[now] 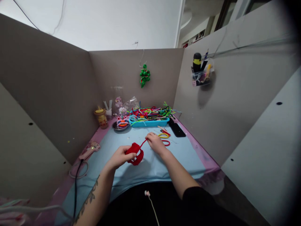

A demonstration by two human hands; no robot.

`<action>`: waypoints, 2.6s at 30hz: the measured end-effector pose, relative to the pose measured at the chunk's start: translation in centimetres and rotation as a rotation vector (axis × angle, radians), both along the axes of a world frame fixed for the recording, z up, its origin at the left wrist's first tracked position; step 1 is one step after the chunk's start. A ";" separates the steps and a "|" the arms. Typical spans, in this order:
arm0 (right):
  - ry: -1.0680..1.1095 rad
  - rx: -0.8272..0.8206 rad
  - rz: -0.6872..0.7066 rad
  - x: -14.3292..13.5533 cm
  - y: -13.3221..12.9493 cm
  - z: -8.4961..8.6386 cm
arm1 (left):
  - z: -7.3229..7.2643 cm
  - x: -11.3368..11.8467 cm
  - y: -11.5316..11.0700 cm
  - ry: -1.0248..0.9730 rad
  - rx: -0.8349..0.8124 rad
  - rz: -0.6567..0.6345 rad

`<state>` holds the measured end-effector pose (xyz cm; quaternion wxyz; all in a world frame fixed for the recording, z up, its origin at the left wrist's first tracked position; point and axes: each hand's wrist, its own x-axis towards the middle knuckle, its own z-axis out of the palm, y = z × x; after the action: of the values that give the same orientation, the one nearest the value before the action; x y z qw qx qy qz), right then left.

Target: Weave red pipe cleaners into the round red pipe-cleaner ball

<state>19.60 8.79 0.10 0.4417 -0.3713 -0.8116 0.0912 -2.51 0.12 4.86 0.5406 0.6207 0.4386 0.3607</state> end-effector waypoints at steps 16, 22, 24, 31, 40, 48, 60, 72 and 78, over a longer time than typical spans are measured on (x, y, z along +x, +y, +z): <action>0.813 -0.455 0.203 -1.9 -4.3 5.6 | -0.2 -0.2 0.9 -0.270 -0.131 0.137; 0.374 -0.160 0.241 -2.4 -5.3 6.6 | -0.6 -0.2 0.9 -0.297 -0.157 0.123; 0.322 -0.135 0.290 -2.7 -5.5 6.7 | -0.7 -0.1 0.8 -0.299 -0.163 0.119; 0.370 -0.233 0.278 -3.7 -6.0 5.8 | -0.9 0.2 0.8 -0.374 -0.160 0.077; 0.589 -0.338 0.075 -5.1 -6.0 3.7 | -1.1 1.4 1.2 -0.452 -0.087 0.253; 0.158 -0.010 0.134 -6.5 -7.3 3.3 | -1.5 2.2 1.4 -0.405 0.050 0.500; 0.286 -0.052 0.073 -6.9 -7.3 3.0 | -2.1 2.6 1.4 -0.410 0.087 0.539; 0.272 -0.724 0.855 -4.1 -9.1 3.0 | -3.2 -0.4 3.4 -0.515 0.258 0.756; 0.429 -0.569 0.484 -4.0 -7.0 2.3 | -4.4 0.0 3.5 -0.311 0.253 0.692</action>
<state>15.55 1.75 2.44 0.4465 -0.2498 -0.7076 0.4873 -2.50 3.57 0.44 0.3661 0.4360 0.4869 0.6624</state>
